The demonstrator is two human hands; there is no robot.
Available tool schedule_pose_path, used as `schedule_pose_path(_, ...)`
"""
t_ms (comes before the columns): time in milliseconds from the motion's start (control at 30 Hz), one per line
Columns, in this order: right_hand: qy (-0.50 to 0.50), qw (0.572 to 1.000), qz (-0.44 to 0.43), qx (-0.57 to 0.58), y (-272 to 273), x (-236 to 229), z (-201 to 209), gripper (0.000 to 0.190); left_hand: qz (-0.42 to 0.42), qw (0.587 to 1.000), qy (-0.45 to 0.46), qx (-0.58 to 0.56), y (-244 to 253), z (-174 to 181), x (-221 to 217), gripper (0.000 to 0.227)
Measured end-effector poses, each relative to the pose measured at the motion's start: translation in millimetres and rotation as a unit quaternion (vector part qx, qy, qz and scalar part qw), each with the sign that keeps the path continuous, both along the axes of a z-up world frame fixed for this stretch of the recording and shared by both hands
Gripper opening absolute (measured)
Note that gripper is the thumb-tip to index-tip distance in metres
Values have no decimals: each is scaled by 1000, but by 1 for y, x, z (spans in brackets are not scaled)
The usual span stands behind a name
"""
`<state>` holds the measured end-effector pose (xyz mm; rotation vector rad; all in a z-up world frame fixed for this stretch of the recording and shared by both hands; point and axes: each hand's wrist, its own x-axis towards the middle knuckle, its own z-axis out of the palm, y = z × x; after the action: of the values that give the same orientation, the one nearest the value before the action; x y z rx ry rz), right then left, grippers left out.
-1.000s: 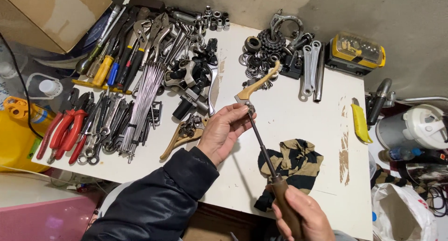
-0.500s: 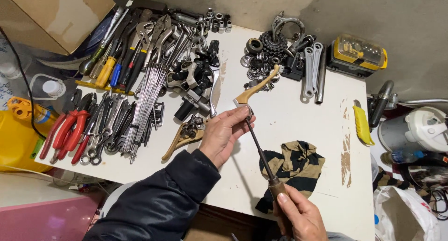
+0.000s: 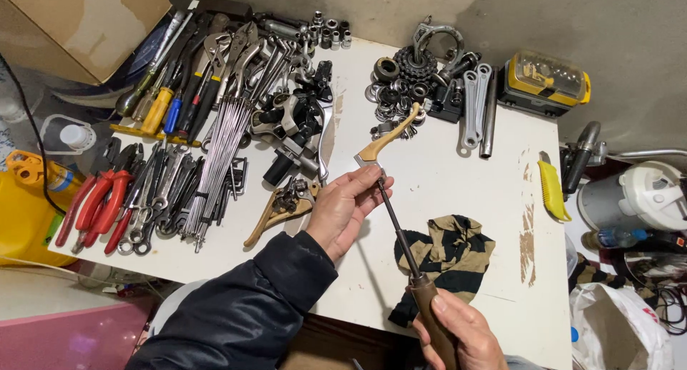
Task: The person assembles a small metal component onto a wooden bicycle lever using their hands. They then use a screwdriver to tighten a screw on the lever and repeat the process with a second lever.
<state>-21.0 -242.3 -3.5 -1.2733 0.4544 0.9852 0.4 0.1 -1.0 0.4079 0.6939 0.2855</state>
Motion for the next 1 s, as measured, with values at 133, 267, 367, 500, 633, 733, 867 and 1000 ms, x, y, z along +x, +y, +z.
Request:
schedule_pose_path(133, -41, 999, 20, -1, 0, -1, -7, 37, -10, 1000, -1, 11, 5, 6, -2, 25)
schedule_pose_path(267, -14, 994, 111, -3, -1, 5, -2, 44, 6, 997, 23, 73, 18, 11, -2, 21)
schedule_pose_path(367, -109, 976, 160, -98, -2, 8, 8, 41, 24, 992, 56, 113, 21, 5, 1, 20)
schedule_pose_path(500, -251, 871, 219, -361, 5, 24, 39, 41, -23, 971, 132, 199, 13, 29, -3, 34)
schedule_pose_path(633, -386, 739, 327, -446, -16, 60, 14, 43, -85, 939, 125, 308, 11, 23, -4, 49)
schedule_pose_path(733, -439, 663, 364, -484, -24, 81, -9, 36, -138, 904, 120, 387, 12, 21, -6, 42)
schedule_pose_path(867, -455, 642, 393, -476, -22, 93, -24, 33, -162, 898, 103, 395, 9, 30, -9, 39)
schedule_pose_path(1000, -403, 599, 475, -502, -19, 97, -25, 50, -218, 867, 132, 428, 8, 33, -12, 40)
